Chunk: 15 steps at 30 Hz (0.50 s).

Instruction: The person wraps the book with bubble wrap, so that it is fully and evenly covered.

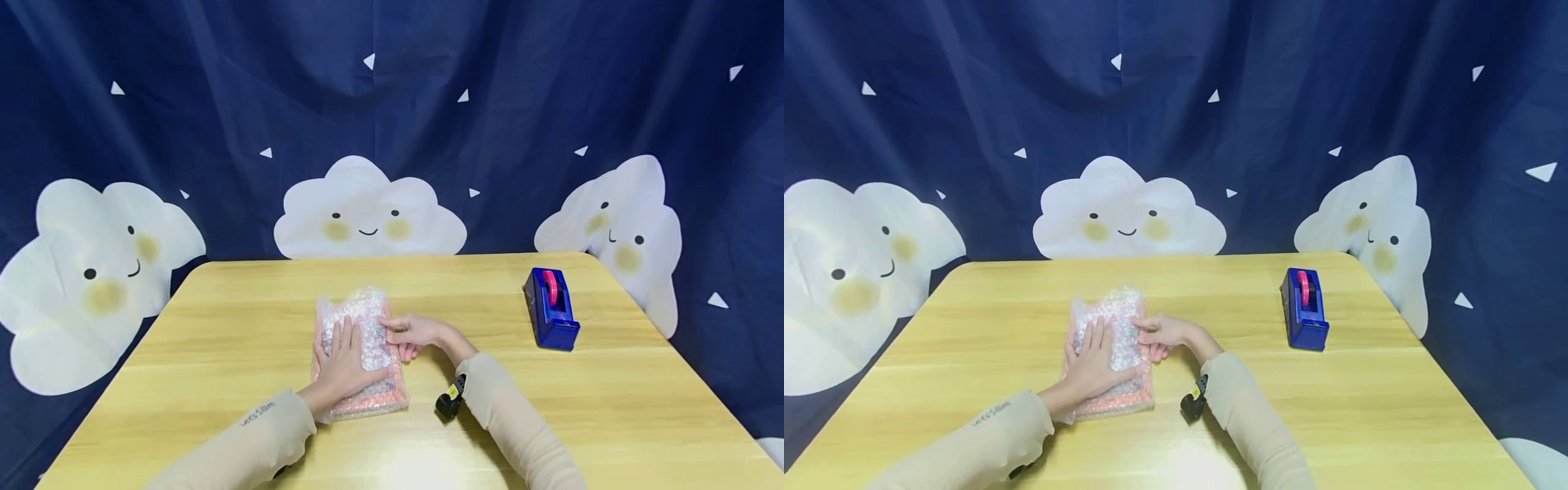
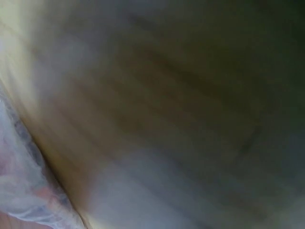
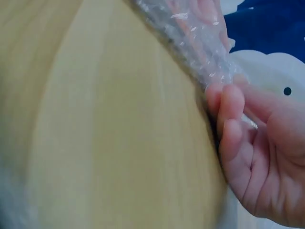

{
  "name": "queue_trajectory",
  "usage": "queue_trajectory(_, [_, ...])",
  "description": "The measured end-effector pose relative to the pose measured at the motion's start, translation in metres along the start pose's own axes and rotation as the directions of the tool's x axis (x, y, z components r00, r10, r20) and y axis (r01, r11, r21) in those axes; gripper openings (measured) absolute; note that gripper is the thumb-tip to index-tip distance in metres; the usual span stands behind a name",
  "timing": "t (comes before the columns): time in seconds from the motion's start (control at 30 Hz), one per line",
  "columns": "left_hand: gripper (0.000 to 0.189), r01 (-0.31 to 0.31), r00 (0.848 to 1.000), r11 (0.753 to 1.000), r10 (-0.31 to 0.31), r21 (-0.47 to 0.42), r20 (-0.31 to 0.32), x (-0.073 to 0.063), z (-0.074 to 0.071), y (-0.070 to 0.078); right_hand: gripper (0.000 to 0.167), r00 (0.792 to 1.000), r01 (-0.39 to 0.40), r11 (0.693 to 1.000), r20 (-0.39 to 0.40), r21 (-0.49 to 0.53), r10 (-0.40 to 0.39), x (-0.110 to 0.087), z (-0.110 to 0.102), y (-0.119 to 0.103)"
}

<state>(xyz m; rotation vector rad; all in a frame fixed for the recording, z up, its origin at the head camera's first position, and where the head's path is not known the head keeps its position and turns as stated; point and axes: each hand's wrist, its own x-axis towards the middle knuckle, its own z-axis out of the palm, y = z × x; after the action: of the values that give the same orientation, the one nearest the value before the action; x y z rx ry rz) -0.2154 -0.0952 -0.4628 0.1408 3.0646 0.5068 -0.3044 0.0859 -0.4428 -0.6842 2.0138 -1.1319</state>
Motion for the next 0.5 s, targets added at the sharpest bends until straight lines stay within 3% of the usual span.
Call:
queue_trajectory(0.1, [0.119, 0.001, 1.000, 1.000, -0.001, -0.015, 0.018, -0.003, 0.002, 0.000, 0.061, 1.000, -0.007, 0.999, -0.016, -0.046, 0.007, -0.003, 0.006, 0.000])
queue_trajectory(0.33, [0.116, -0.009, 1.000, 1.000, 0.009, -0.003, -0.005, -0.002, -0.001, 0.000, 0.066, 0.985, 0.003, 0.969, -0.166, -0.248, -0.046, -0.004, 0.018, -0.008])
queue_trajectory(0.5, [0.116, 0.000, 1.000, 1.000, 0.000, 0.005, 0.019, 0.001, -0.002, 0.000, 0.066, 0.987, 0.033, 0.973, -0.146, -0.229, -0.067, -0.004, 0.016, -0.007])
